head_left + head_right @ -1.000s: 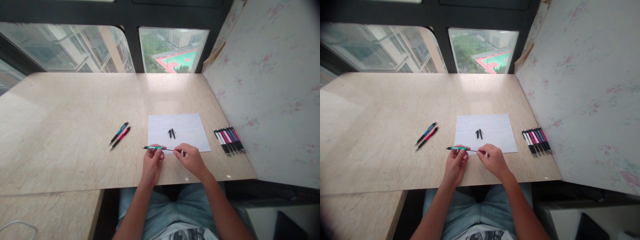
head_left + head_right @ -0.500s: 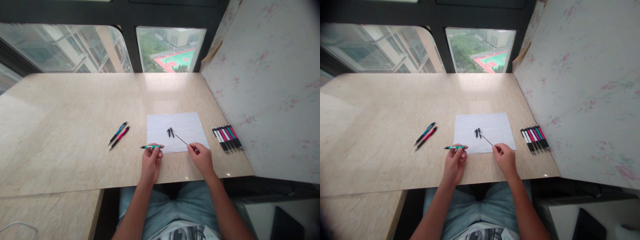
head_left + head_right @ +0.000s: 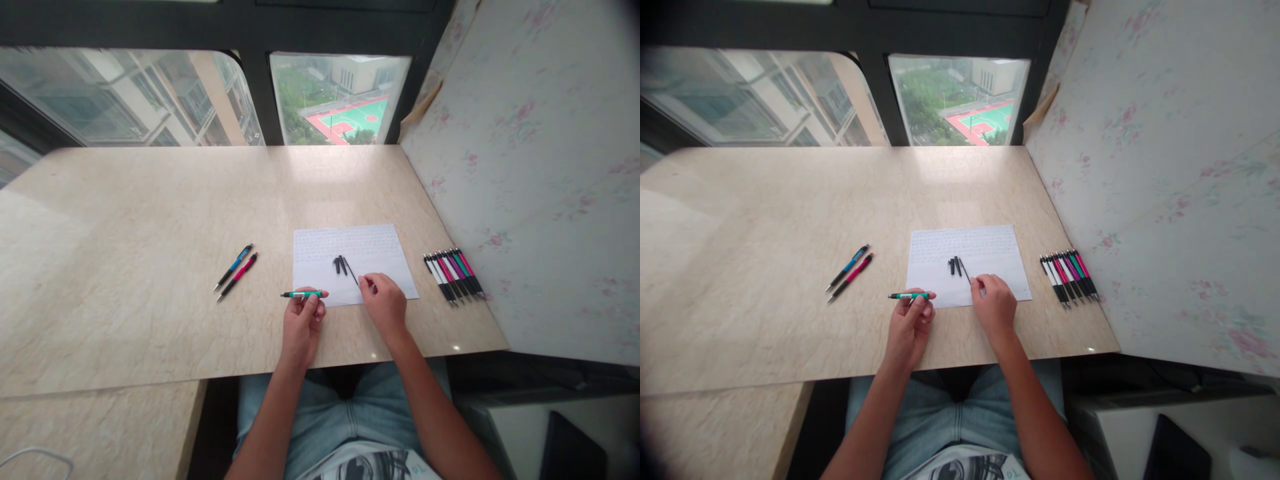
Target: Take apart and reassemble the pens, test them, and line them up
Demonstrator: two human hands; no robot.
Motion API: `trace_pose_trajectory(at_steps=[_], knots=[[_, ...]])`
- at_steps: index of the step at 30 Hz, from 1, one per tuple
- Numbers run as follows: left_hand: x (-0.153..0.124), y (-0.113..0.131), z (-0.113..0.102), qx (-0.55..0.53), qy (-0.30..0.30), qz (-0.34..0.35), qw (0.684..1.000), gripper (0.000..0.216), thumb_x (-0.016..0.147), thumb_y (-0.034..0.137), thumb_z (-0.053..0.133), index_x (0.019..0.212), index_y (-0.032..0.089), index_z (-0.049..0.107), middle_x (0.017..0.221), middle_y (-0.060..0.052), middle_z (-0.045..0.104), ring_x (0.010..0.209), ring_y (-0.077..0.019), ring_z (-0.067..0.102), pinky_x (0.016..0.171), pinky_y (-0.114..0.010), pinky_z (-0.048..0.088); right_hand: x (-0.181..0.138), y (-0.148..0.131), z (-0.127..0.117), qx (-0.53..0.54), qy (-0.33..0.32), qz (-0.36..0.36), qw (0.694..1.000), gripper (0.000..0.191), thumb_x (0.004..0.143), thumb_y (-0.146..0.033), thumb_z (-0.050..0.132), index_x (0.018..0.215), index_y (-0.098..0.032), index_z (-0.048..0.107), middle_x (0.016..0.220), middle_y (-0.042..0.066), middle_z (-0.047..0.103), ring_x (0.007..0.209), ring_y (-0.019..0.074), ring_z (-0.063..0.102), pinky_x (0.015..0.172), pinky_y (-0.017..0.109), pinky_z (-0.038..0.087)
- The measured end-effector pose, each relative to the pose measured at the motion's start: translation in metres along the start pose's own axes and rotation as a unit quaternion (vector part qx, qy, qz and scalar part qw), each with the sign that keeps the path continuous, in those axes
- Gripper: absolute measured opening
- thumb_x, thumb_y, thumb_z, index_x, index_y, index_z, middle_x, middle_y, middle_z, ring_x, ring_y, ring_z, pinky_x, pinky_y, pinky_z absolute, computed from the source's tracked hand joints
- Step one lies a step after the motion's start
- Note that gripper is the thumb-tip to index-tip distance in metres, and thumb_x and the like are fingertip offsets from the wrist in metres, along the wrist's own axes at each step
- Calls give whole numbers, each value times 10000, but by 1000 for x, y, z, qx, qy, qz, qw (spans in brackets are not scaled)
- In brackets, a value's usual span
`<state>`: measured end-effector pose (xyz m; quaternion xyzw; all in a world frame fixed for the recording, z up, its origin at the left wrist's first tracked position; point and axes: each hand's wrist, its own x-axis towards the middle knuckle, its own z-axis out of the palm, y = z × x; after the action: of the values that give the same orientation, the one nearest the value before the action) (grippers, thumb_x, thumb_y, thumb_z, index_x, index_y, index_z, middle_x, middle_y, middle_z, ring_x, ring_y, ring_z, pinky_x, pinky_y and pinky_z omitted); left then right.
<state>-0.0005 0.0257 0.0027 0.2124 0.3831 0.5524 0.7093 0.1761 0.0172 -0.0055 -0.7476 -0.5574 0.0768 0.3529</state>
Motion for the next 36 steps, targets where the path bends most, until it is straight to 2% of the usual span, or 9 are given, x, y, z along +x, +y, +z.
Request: trace_pose_trajectory(at_steps=[4, 6, 10, 14, 23, 26, 29, 33, 36], knots=[[0, -1, 1, 15, -6, 4, 1000, 202, 784, 255, 790, 916, 178, 660, 888, -53, 723, 627, -69, 533, 594, -199, 419, -5, -12, -1, 118, -42, 32, 992, 278, 938, -364, 515, 795, -200, 687, 774, 67, 697, 679, 195, 595, 676, 327, 444], [0, -2, 1, 37, -7, 12, 999, 198, 778, 263, 793, 907, 174, 672, 910, -55, 725, 634, -73, 535, 612, -206, 434, -9, -23, 0, 234, -84, 83, 965, 252, 912, -394, 553, 832, -201, 695, 787, 62, 710, 714, 201, 632, 683, 325, 479], [-3, -6, 2, 130, 1, 31, 991, 234, 753, 303, 814, 908, 164, 707, 902, -51, 720, 670, -95, 574, 643, -224, 463, -19, -45, 5, 446, -177, 208, 852, 272, 850, -443, 627, 939, -196, 700, 792, 39, 711, 706, 178, 639, 646, 295, 512], [-7, -9, 5, 195, 18, 65, 978, 241, 761, 329, 803, 916, 175, 701, 826, -34, 708, 713, -140, 639, 648, -243, 487, -25, -54, 9, 549, -208, 289, 756, 295, 793, -464, 686, 880, -182, 693, 744, 30, 677, 664, 157, 606, 623, 286, 505], [-7, -7, 7, 234, 22, 69, 970, 235, 766, 328, 795, 914, 173, 701, 817, -37, 706, 741, -159, 653, 691, -266, 518, -28, -53, 9, 595, -193, 317, 713, 262, 728, -404, 772, 853, -181, 711, 761, 16, 663, 660, 130, 578, 614, 261, 487], [-7, -7, 5, 227, 20, 62, 972, 242, 769, 338, 792, 914, 170, 694, 792, -30, 691, 700, -144, 631, 663, -256, 505, -28, -52, 10, 579, -201, 297, 732, 250, 748, -403, 750, 867, -186, 711, 746, 13, 665, 648, 132, 576, 615, 268, 483], [-5, -9, 2, 214, 20, 58, 975, 252, 767, 344, 796, 915, 170, 690, 737, -12, 663, 651, -123, 596, 628, -237, 474, -24, -45, 7, 506, -210, 246, 799, 263, 813, -429, 683, 912, -187, 715, 737, 21, 683, 624, 141, 582, 584, 272, 465], [-2, -12, -4, 189, 16, 51, 980, 269, 773, 352, 790, 934, 168, 679, 708, 7, 623, 629, -105, 562, 607, -223, 437, -5, -31, -6, 270, -192, 119, 936, 279, 915, -423, 565, 836, -195, 706, 675, 15, 667, 598, 154, 576, 589, 282, 419], [0, -14, -6, 189, 10, 51, 981, 273, 780, 354, 782, 941, 162, 672, 695, 12, 610, 629, -106, 556, 606, -225, 427, 16, -22, -14, 48, -168, 54, 983, 380, 976, -395, 474, 715, -193, 663, 621, 30, 637, 589, 170, 555, 589, 293, 365]])
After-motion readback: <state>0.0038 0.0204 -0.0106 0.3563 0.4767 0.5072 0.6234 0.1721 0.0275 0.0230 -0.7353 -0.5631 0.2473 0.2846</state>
